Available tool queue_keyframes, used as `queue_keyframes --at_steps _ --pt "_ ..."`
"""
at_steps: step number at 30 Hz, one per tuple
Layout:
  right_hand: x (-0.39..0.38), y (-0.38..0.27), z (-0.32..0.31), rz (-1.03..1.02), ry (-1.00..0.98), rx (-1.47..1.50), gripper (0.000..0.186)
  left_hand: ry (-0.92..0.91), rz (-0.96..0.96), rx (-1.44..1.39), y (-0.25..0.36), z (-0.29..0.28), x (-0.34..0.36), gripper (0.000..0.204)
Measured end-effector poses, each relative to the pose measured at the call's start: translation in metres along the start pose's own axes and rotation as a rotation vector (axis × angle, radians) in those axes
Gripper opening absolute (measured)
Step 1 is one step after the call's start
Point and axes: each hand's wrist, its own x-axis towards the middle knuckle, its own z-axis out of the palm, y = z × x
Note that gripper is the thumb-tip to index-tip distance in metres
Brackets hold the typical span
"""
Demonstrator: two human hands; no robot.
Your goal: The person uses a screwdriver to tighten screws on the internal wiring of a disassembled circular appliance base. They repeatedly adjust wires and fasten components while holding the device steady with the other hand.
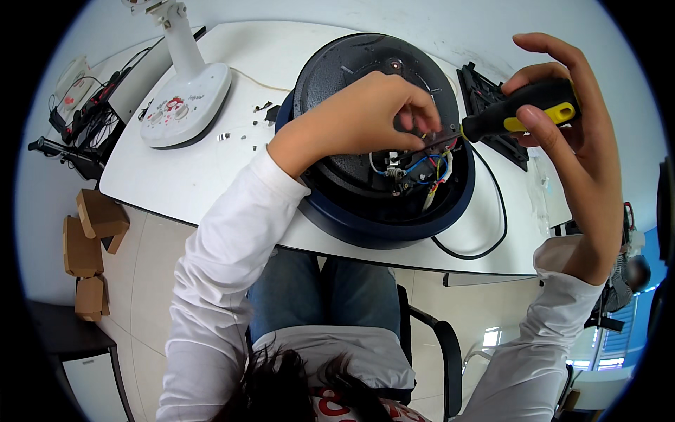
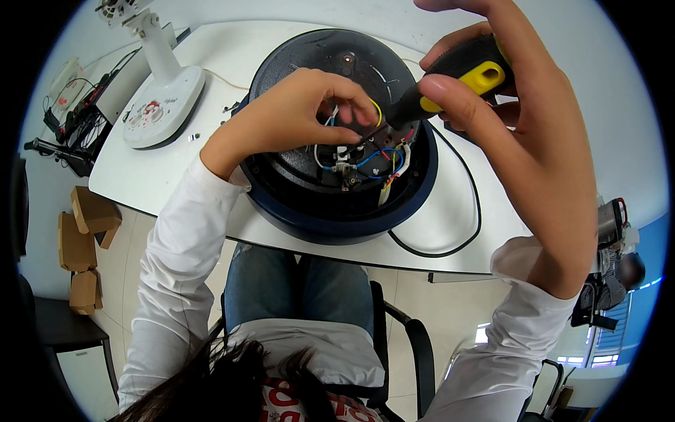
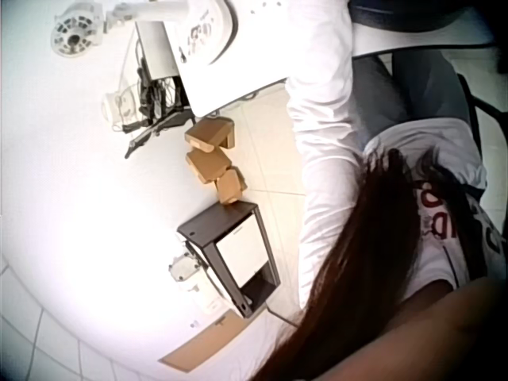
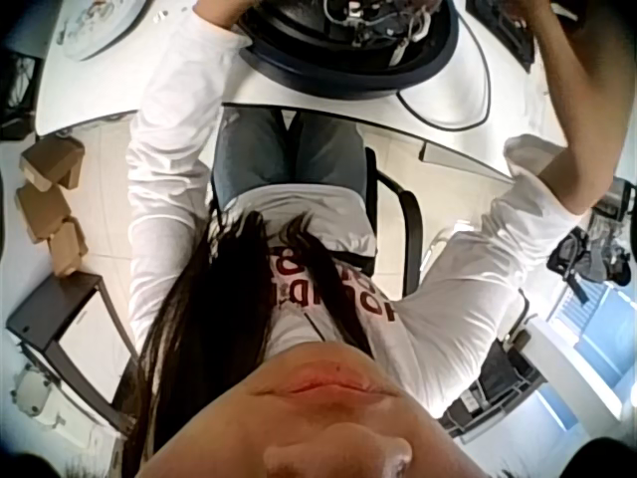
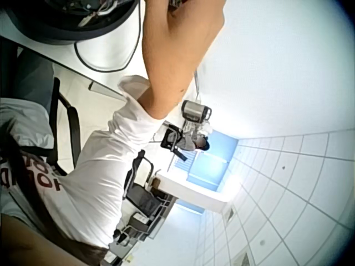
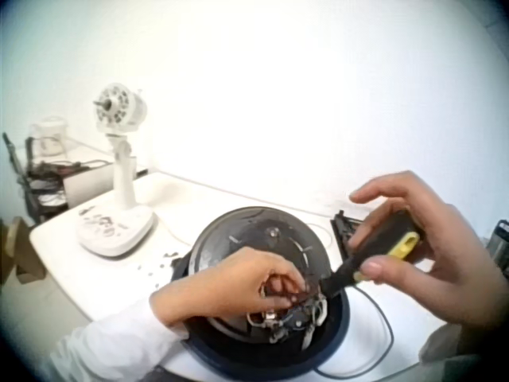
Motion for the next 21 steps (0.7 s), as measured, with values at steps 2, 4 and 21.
queue_keyframes --at_steps 2,4,21 --pt "-0.002 -0.001 0.0 -0.016 0.015 -0.038 0.044 -0.014 -0.079 0.101 -0.005 0.001 -0.003 0.018" --pt "-0.003 -0.003 -0.002 -0.045 0.032 -0.09 0.043 0.006 -0.082 0.225 -0.013 0.004 -0.008 0.016" --pt "-0.009 0.007 -0.009 0.032 0.023 -0.083 0.04 0.004 -0.044 0.417 -0.027 0.025 -0.019 0.016"
